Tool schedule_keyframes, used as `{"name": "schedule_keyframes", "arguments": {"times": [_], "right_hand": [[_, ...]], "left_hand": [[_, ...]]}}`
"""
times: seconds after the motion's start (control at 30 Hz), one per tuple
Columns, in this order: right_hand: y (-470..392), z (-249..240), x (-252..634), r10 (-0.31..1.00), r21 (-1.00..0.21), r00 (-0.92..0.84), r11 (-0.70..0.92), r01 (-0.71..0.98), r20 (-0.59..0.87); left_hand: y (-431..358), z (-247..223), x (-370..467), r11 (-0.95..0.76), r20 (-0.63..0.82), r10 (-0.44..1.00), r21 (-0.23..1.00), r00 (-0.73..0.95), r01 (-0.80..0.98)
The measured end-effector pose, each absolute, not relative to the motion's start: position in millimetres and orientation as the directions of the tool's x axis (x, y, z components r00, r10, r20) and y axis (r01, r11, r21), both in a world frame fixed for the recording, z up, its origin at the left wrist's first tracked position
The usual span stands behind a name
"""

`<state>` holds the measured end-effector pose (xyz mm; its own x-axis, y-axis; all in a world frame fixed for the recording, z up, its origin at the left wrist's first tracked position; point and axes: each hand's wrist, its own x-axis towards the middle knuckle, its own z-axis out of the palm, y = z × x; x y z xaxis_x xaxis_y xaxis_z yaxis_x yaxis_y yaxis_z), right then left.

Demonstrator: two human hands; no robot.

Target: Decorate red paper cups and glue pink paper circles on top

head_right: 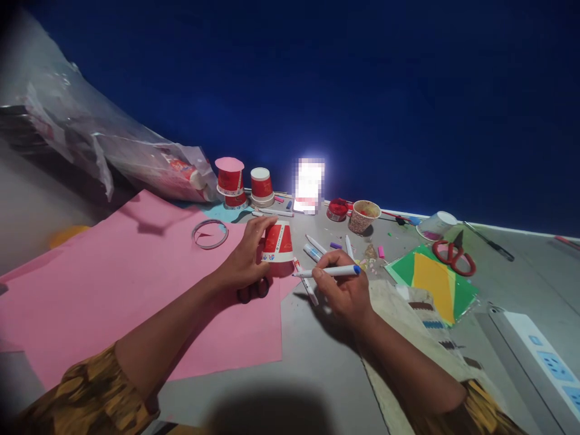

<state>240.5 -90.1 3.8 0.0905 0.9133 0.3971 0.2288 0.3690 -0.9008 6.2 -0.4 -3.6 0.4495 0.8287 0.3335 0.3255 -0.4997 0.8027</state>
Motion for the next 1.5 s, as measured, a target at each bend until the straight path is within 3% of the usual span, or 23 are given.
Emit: {"name": "schedule_keyframes", "arguments": {"times": [0.13, 0.53, 1.5], "right_hand": [[-90.2, 9.9, 236.6, 0.826, -0.748, 0.010, 0.505, 0.431, 0.564], [-88.0, 11.6, 232.7, 0.709, -0.555, -0.113, 0.631, 0.542, 0.696], [-86.7, 8.6, 234.3, 0.740, -0.559, -0.148, 0.608, 0.564, 0.656]], "left_hand": [[-0.6, -5.5, 6.8, -0.494, 0.330, 0.828, 0.812, 0.454, 0.311], [-6.5, 1.2, 12.4, -0.508, 0.330, 0.796, 0.820, 0.508, 0.263], [-7.9, 1.9, 13.2, -0.493, 0.300, 0.793, 0.827, 0.530, 0.270]]}}
